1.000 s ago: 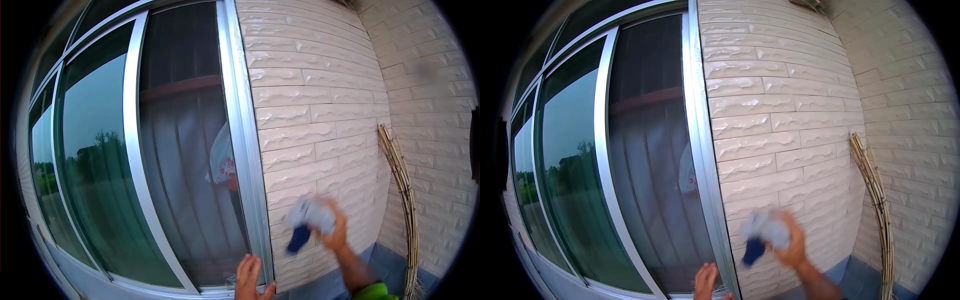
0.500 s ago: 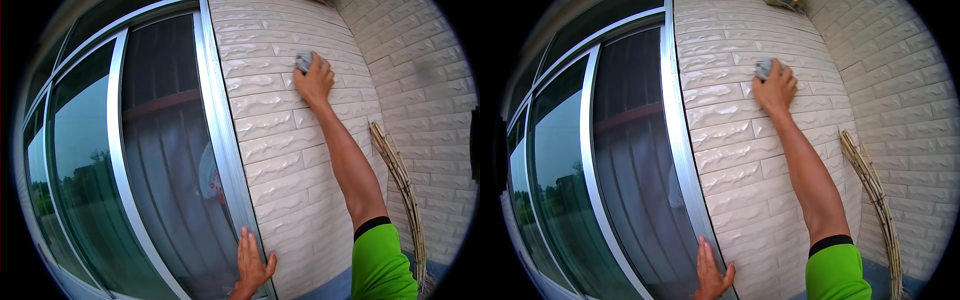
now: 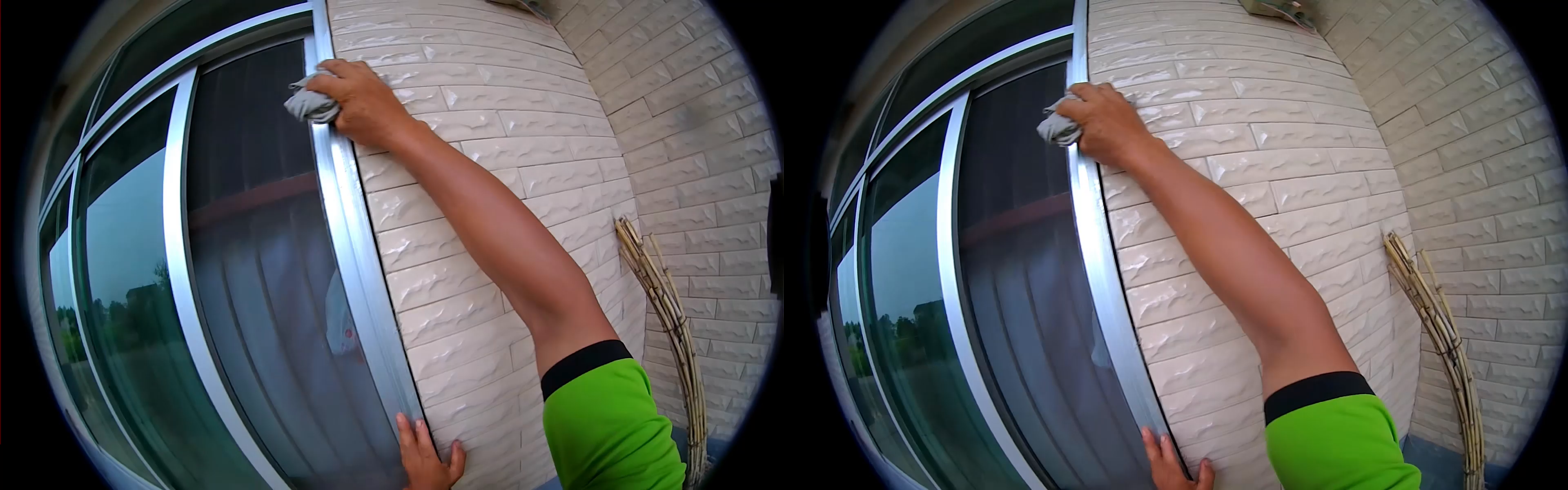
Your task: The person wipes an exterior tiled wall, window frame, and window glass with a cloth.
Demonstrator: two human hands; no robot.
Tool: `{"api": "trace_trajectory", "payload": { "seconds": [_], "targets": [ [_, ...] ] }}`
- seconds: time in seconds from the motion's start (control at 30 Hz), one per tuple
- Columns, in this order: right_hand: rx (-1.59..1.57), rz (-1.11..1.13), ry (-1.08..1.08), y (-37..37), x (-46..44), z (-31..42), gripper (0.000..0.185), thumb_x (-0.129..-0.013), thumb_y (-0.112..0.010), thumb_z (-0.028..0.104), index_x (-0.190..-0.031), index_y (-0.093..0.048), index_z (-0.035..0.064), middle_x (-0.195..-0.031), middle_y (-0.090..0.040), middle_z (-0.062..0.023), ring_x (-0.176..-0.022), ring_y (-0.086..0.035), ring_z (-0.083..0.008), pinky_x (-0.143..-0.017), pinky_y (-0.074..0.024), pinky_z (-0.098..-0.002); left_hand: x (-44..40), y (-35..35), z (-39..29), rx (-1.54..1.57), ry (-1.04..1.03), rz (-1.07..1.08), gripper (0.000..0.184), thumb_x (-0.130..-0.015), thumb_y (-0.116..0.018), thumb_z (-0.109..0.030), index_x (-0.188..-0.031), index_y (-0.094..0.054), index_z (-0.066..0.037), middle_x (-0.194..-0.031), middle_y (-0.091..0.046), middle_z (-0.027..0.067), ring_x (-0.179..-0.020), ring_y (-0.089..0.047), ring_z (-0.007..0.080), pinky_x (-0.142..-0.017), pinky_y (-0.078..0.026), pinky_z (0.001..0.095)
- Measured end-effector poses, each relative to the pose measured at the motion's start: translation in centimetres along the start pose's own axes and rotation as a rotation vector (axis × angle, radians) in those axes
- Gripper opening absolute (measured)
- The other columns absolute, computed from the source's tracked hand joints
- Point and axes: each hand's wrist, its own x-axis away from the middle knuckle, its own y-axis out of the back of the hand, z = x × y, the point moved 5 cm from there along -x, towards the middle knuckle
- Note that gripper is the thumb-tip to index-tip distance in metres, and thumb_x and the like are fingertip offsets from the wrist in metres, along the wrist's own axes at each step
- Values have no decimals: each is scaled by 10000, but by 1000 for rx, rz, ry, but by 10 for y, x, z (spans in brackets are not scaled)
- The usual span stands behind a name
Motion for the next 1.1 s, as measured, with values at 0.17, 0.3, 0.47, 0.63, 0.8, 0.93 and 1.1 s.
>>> {"api": "trace_trajectory", "payload": {
  "seconds": [0.17,0.3,0.47,0.63,0.8,0.93,1.1],
  "targets": [
    [178,75,-207,19,-17,-58,503,-795,-692,51,-1270,-686,219,-1453,-552,-137,-1308,-515,-386,-1103,-439,-434,-2,6,-2,-34,-37,-38,873,-821,-757,-201,-1497,-304,114,-1507,-272,458,-1336,-377,623,-1118,-362,599],
    [364,-80,-266,83,13,-143,527,-770,-659,18,-1267,-683,191,-1393,-579,-155,-1264,-526,-424,-1084,-450,-448,0,4,-3,-62,-38,-83,865,-814,-761,-192,-1503,-324,94,-1517,-280,443,-1352,-385,599,-1118,-368,593],
    [597,-79,-446,190,85,-226,457,-793,-665,94,-1247,-672,155,-1282,-601,-151,-1174,-577,-403,-986,-504,-475,7,0,-1,17,5,-84,883,-831,-772,-220,-1526,-314,76,-1590,-214,375,-1455,-286,537,-1176,-277,578],
    [812,-134,-802,287,187,-252,487,-824,-617,90,-1309,-627,135,-1267,-600,-191,-1182,-576,-421,-991,-490,-489,2,2,-4,-22,49,-39,885,-825,-774,-212,-1524,-316,77,-1590,-206,381,-1451,-287,544,-1174,-275,586],
    [761,-202,-687,280,224,-213,491,-810,-601,81,-1299,-646,108,-1351,-570,-215,-1210,-551,-432,-1043,-461,-469,-6,4,1,-57,-183,-96,901,-820,-747,-190,-1518,-263,108,-1549,-183,457,-1433,-277,602,-1144,-333,587],
    [622,-141,-429,236,234,-122,445,-788,-602,70,-1226,-675,41,-1388,-564,-217,-1243,-527,-416,-1087,-411,-465,-10,3,-4,-20,-192,-119,916,-819,-720,-151,-1547,-217,85,-1588,-155,416,-1466,-240,573,-1182,-266,576],
    [237,99,-323,182,257,63,499,-694,-746,198,-1168,-707,45,-1352,-569,-180,-1243,-508,-386,-1043,-393,-508,-6,7,-8,29,-156,-116,892,-831,-683,-123,-1564,-209,59,-1618,-151,363,-1496,-183,554,-1190,-234,595]
  ]
}}
